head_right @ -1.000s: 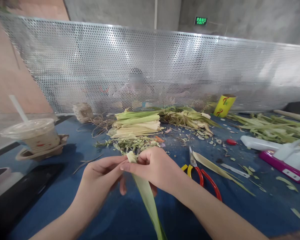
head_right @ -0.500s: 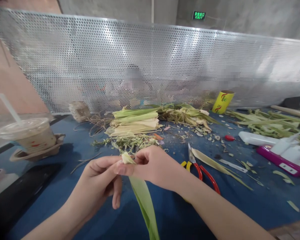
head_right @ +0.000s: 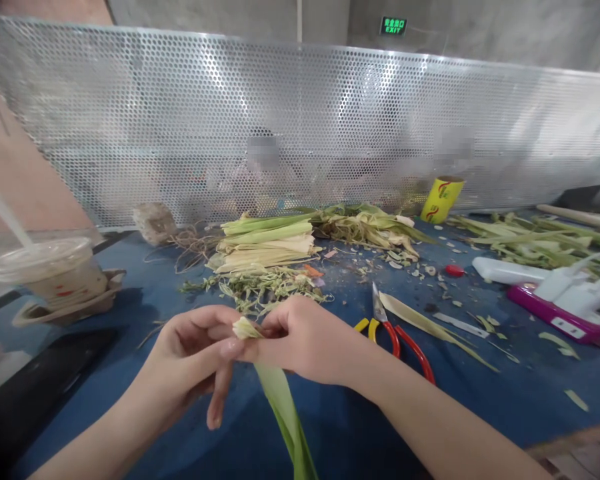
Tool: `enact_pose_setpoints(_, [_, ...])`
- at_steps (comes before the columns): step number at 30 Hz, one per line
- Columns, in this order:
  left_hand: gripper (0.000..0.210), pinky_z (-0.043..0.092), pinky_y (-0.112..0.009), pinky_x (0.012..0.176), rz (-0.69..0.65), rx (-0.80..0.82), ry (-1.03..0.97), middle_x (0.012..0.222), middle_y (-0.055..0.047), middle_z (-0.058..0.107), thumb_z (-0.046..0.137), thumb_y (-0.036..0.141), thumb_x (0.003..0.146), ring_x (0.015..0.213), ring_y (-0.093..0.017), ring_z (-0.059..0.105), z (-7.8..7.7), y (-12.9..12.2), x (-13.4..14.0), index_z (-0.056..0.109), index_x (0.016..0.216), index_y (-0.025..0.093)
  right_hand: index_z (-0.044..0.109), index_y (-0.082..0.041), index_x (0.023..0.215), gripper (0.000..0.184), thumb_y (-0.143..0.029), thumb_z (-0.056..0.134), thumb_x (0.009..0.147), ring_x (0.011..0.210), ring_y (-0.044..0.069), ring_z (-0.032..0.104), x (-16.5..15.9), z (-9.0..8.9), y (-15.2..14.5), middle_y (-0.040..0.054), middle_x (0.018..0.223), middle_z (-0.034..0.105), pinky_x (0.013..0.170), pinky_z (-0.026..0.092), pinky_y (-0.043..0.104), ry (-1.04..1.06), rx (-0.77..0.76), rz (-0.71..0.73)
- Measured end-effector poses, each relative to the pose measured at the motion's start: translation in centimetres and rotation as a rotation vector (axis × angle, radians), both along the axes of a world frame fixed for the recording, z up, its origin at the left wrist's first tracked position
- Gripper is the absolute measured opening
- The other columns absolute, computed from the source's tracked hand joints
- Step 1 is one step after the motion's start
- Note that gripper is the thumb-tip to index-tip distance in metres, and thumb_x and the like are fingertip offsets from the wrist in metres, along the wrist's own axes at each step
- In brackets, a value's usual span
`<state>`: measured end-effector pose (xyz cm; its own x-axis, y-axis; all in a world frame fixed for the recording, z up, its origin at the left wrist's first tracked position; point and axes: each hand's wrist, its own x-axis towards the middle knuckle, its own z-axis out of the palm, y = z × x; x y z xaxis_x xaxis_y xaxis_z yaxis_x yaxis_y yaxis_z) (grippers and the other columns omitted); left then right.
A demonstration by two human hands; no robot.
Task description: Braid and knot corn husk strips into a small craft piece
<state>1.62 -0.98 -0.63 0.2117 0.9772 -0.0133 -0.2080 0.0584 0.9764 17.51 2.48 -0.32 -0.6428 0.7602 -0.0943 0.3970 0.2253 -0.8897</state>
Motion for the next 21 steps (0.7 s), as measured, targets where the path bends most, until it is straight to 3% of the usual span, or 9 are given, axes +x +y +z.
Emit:
enact_pose_setpoints(7, [0.009,0.01,-0.015,0.03,0.062,0.032,0.083,0.028,0.004,0.052,0.064,0.027,0.069,0.02,-0.011,0.047,-0.2,0.1,0.1,0.062,0.066,0.018,0.029,-0.018,0.053,0.046,-0.047,0.058,0.073,0.046,0.005,0.018,-0.3,0.0,0.0,-0.0071,0.051,0.019,0.041,0.012,0.023,0.01,0.043,-0.03])
enact_pose_setpoints(15, [0.013,0.013,-0.015,0.03,0.06,0.016,0.158,0.03,0.004,0.052,0.067,0.028,0.066,0.021,-0.01,0.047,0.3,1.0,-0.6,0.063,0.061,0.016,0.04,-0.018,0.062,0.036,-0.047,0.059,0.073,0.049,0.006,0.024,-0.3,-0.6,0.6,-0.0066,0.056,0.025,0.043,0.018,0.022,0.031,0.144,0.007])
enact_pose_setpoints(21, [0.013,0.018,-0.015,0.029,0.311,0.19,0.208,0.028,0.003,0.052,0.067,0.027,0.066,0.021,-0.006,0.041,0.5,1.8,-1.5,0.066,0.062,0.016,0.048,-0.017,0.071,0.03,-0.046,0.049,0.082,0.054,0.008,0.038,-0.4,-0.3,0.6,-0.0043,0.061,0.04,0.05,0.03,0.021,0.092,0.138,0.055])
